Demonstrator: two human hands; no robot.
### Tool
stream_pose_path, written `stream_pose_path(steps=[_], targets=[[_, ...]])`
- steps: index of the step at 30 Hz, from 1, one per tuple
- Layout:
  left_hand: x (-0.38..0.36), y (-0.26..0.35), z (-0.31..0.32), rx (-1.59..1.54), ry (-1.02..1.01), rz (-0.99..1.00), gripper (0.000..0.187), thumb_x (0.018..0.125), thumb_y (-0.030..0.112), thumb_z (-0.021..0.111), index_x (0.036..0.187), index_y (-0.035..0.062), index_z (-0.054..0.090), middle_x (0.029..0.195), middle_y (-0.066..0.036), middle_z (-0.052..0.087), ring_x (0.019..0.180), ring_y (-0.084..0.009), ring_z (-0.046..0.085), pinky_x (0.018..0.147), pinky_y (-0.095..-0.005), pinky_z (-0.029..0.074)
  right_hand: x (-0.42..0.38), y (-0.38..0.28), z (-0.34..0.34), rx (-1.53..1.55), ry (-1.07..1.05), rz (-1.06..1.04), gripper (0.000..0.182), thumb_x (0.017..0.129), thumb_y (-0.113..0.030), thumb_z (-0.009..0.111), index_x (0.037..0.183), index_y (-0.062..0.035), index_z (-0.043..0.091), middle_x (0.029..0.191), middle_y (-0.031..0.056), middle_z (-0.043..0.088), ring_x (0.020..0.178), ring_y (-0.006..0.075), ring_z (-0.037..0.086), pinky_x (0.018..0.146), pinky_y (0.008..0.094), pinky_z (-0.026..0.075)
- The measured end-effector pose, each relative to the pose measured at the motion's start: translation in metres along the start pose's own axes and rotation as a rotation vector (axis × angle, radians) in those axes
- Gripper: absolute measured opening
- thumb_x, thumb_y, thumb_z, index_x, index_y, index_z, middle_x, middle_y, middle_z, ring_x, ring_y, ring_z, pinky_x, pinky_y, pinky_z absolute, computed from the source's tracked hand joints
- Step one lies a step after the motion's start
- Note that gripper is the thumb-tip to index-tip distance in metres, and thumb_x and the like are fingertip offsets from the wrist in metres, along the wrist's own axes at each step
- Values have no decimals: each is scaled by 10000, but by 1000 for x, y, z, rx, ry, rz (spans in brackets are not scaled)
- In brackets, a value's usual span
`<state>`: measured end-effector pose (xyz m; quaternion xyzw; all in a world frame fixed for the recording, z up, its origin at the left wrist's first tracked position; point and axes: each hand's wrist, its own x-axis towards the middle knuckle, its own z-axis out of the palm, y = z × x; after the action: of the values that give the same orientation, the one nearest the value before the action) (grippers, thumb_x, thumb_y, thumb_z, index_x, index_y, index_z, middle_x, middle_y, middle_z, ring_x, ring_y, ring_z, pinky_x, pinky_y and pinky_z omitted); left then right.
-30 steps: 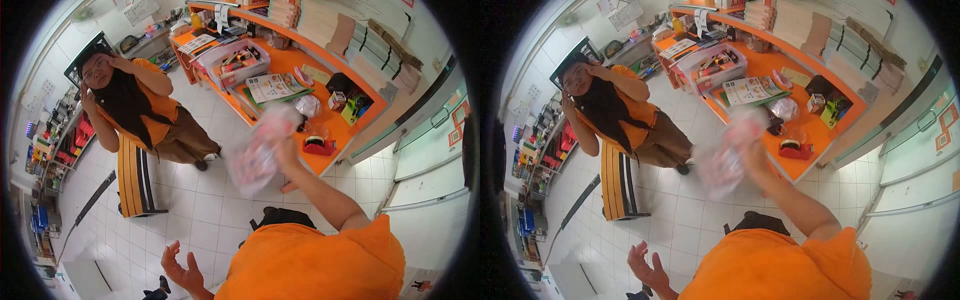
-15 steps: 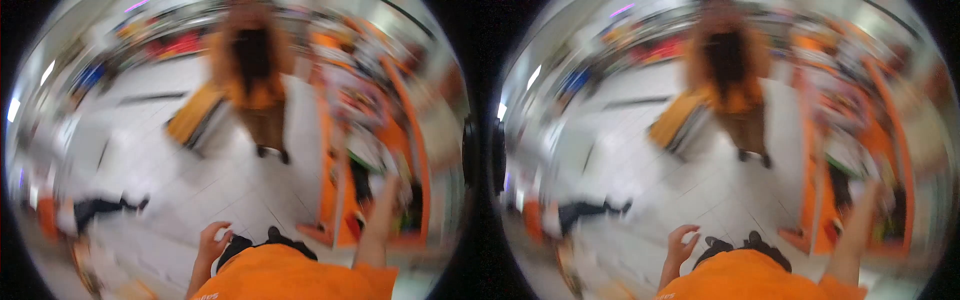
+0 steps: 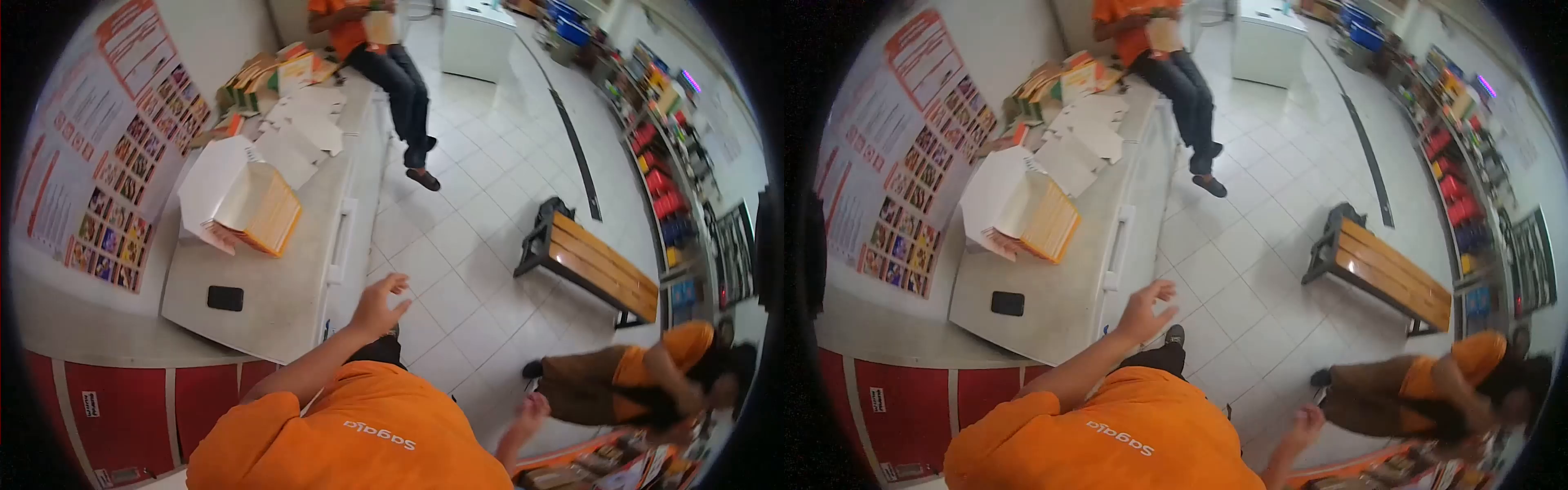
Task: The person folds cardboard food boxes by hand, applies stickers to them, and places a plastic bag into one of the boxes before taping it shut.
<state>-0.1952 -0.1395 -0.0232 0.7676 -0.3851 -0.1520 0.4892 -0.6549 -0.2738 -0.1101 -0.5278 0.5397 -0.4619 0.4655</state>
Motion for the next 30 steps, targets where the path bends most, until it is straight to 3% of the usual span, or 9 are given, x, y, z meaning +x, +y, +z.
stream_pose_path(steps=[3, 6, 11, 13, 16, 23, 25, 27, 30], targets=[[55, -57, -54, -70, 164, -214, 475, 837, 174, 790, 1257, 66, 596, 1097, -128, 739, 1021, -228, 713, 864, -369, 550, -2, -81, 163, -142, -713, -2, 340, 941, -3, 638, 1278, -11, 586, 1190, 115, 684, 1077, 256, 676, 921, 358, 528], [144, -144, -78, 217, 298, -247, 529, 844, 230, 769, 1295, 43, 566, 1191, -188, 685, 1121, -312, 663, 965, -436, 521, 19, -111, 248, -349, -1085, -262, 316, 941, -45, 667, 1250, -7, 615, 1128, 152, 722, 1038, 262, 704, 895, 370, 544], [288, -289, -125, 1152, 756, -434, 618, 905, 319, 655, 1411, 7, 486, 1435, -262, 528, 1317, -429, 517, 1089, -511, 443, 59, -137, 302, -460, -974, -345, 315, 937, -76, 691, 1238, -7, 631, 1090, 166, 739, 1025, 252, 714, 881, 375, 554], [295, -300, -142, 1302, 816, -480, 449, 963, 296, 571, 1324, 29, 574, 1349, -215, 595, 1235, -419, 578, 1018, -516, 493, 63, -140, 297, -441, -850, -281, 316, 941, -82, 689, 1243, -7, 628, 1094, 161, 738, 1023, 240, 713, 882, 374, 554], [317, -325, -163, 1047, 396, -492, 257, 998, 211, 523, 1162, 68, 659, 1168, -158, 673, 1071, -380, 659, 900, -480, 547, 49, -102, 250, -472, -483, -26, 277, 979, -50, 642, 1241, 25, 593, 1048, 134, 729, 985, 199, 703, 887, 330, 551], [332, -237, -192, 919, 655, -324, 236, 1043, 213, 483, 942, 89, 656, 898, -129, 697, 845, -353, 691, 712, -492, 548, -18, -33, 203, -373, -285, 260, 170, 943, -65, 688, 1058, 57, 666, 954, 149, 728, 846, 220, 716, 795, 343, 569], [325, -165, -182, 640, 805, -31, 303, 1068, 235, 470, 876, 41, 601, 870, -186, 683, 815, -410, 672, 684, -522, 507, -18, -65, 232, -677, -486, -65, 185, 935, -80, 705, 1070, 37, 660, 919, 151, 732, 849, 236, 724, 774, 351, 564], [299, -102, -162, 433, 664, -1, 317, 1072, 240, 471, 873, 16, 576, 860, -220, 667, 808, -440, 656, 683, -532, 485, 0, -117, 281, -569, -582, -354, 227, 896, -95, 741, 1074, 28, 671, 987, 175, 735, 900, 297, 726, 807, 389, 559], [246, -23, -117, -28, 425, 111, 342, 1087, 257, 480, 916, -29, 551, 803, -269, 598, 764, -447, 597, 681, -479, 453, 12, -218, 358, -403, -704, -673, 613, 850, -239, 798, 1381, -57, 551, 1452, 166, 558, 1342, 371, 512, 1116, 489, 389]])
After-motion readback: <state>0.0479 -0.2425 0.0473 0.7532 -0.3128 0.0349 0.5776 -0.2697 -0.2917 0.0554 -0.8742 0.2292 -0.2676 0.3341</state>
